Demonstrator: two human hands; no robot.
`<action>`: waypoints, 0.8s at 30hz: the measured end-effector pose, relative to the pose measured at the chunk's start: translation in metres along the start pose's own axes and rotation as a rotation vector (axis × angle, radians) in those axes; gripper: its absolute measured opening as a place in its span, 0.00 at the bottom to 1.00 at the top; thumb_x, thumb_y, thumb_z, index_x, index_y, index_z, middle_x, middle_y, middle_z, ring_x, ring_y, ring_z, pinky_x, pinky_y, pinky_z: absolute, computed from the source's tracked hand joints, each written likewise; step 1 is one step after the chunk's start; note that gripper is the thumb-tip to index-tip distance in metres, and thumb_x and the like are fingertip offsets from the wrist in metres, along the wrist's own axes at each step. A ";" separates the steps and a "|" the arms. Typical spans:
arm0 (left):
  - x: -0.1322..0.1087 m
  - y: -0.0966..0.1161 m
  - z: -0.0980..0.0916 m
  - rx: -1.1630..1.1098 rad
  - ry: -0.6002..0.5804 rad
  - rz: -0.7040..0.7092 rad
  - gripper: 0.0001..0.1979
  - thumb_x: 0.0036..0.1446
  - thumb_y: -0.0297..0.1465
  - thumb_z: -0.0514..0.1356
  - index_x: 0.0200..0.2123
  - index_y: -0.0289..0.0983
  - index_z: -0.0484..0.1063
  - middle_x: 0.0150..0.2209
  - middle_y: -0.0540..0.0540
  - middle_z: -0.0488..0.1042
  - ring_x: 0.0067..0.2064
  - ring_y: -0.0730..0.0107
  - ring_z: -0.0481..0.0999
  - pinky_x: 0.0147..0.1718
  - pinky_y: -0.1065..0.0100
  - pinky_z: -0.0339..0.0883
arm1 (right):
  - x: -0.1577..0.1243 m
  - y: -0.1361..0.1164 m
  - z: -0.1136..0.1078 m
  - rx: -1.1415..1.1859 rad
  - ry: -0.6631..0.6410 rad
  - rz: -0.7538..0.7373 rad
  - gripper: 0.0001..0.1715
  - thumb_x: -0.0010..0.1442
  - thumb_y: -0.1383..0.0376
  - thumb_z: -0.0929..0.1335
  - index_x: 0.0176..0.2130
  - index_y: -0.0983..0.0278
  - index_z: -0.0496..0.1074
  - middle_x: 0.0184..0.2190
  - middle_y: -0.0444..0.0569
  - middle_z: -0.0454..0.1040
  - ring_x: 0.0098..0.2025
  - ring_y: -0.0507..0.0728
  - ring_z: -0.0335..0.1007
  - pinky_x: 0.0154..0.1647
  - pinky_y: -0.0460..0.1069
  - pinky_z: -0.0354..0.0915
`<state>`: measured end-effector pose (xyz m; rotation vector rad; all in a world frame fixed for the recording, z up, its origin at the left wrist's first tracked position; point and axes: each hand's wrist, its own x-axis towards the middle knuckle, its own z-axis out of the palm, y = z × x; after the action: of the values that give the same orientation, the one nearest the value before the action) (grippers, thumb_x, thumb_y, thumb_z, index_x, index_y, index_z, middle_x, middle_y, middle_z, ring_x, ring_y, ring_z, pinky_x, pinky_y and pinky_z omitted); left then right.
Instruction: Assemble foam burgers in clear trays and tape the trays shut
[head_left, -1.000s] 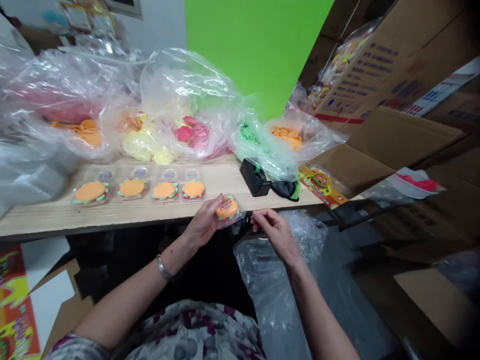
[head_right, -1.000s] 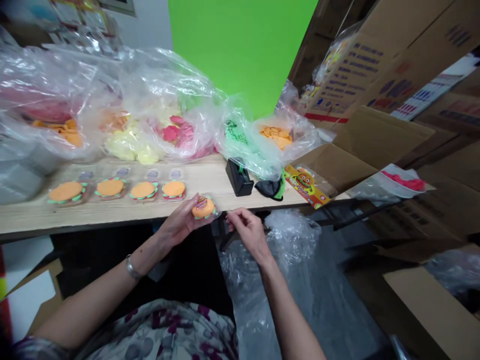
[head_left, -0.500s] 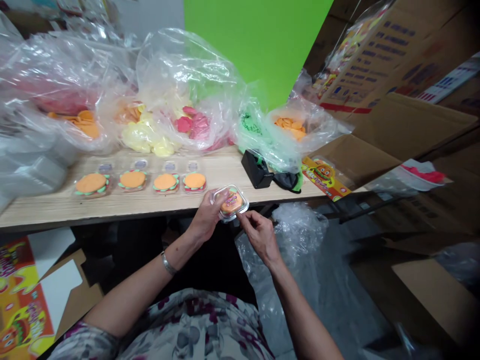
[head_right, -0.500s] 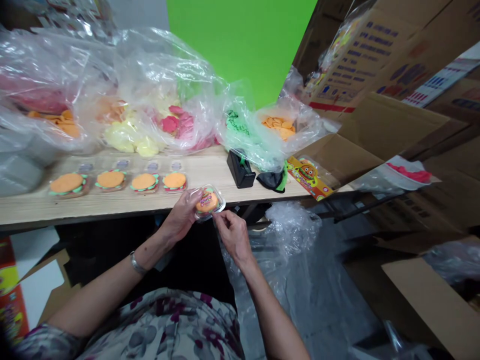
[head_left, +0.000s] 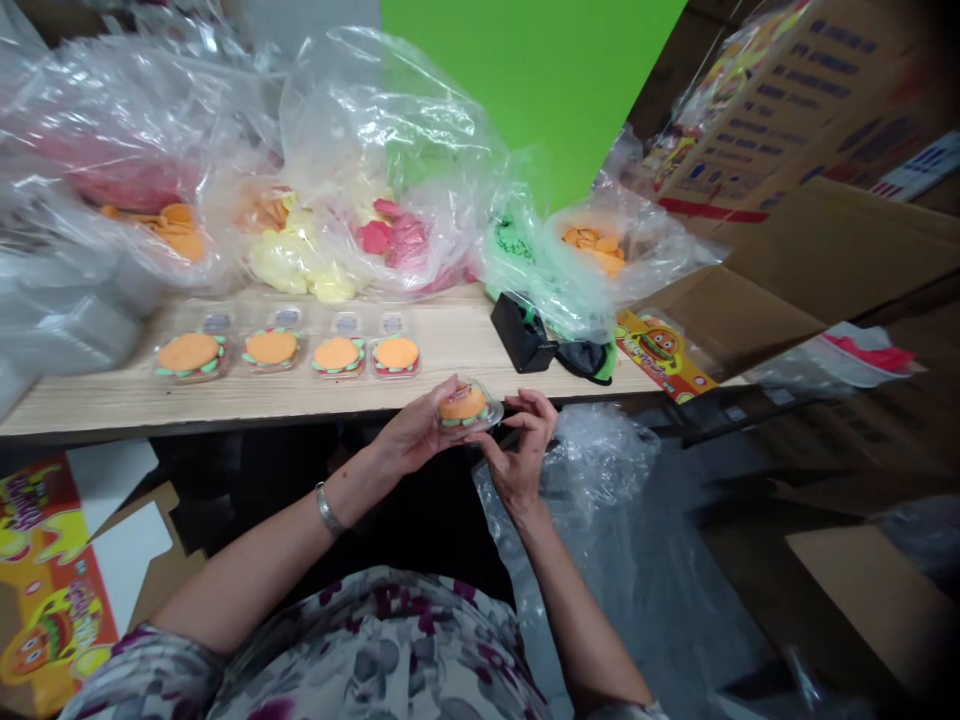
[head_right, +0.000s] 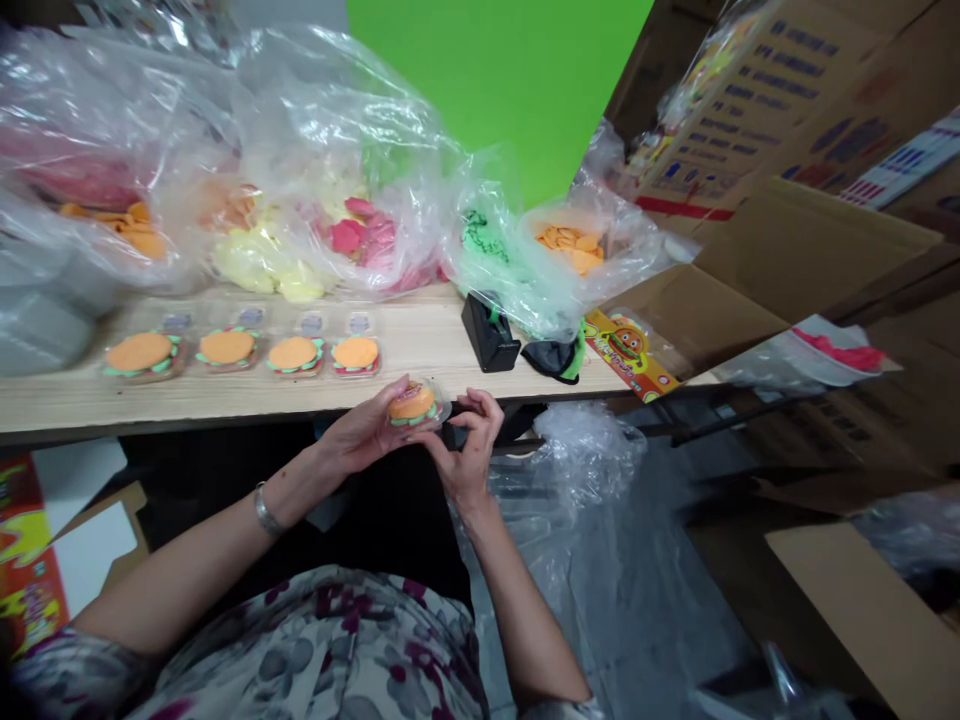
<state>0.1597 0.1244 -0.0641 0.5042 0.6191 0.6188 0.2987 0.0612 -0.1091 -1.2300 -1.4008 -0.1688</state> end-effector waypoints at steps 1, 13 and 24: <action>-0.001 0.001 0.000 -0.007 -0.006 -0.036 0.14 0.61 0.38 0.55 0.39 0.33 0.73 0.38 0.42 0.78 0.35 0.65 0.79 0.33 0.68 0.73 | 0.002 0.005 0.000 0.039 -0.026 -0.116 0.17 0.54 0.60 0.72 0.39 0.59 0.62 0.50 0.53 0.59 0.50 0.60 0.66 0.48 0.59 0.67; -0.001 0.005 -0.005 0.180 -0.120 -0.028 0.12 0.56 0.37 0.61 0.40 0.36 0.73 0.35 0.45 0.76 0.31 0.71 0.75 0.31 0.69 0.71 | 0.038 -0.008 -0.021 0.165 -0.475 -0.257 0.10 0.58 0.68 0.68 0.36 0.53 0.77 0.59 0.43 0.61 0.64 0.63 0.51 0.61 0.65 0.53; -0.004 0.007 0.014 0.831 -0.049 0.312 0.21 0.51 0.44 0.63 0.44 0.37 0.68 0.40 0.45 0.75 0.43 0.62 0.73 0.42 0.66 0.67 | 0.053 0.009 -0.055 0.546 -0.671 0.570 0.39 0.56 0.52 0.69 0.62 0.57 0.57 0.56 0.54 0.67 0.54 0.59 0.67 0.51 0.54 0.66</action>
<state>0.1634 0.1233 -0.0483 1.4090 0.7471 0.6229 0.3540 0.0549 -0.0565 -1.2016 -1.4361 1.0380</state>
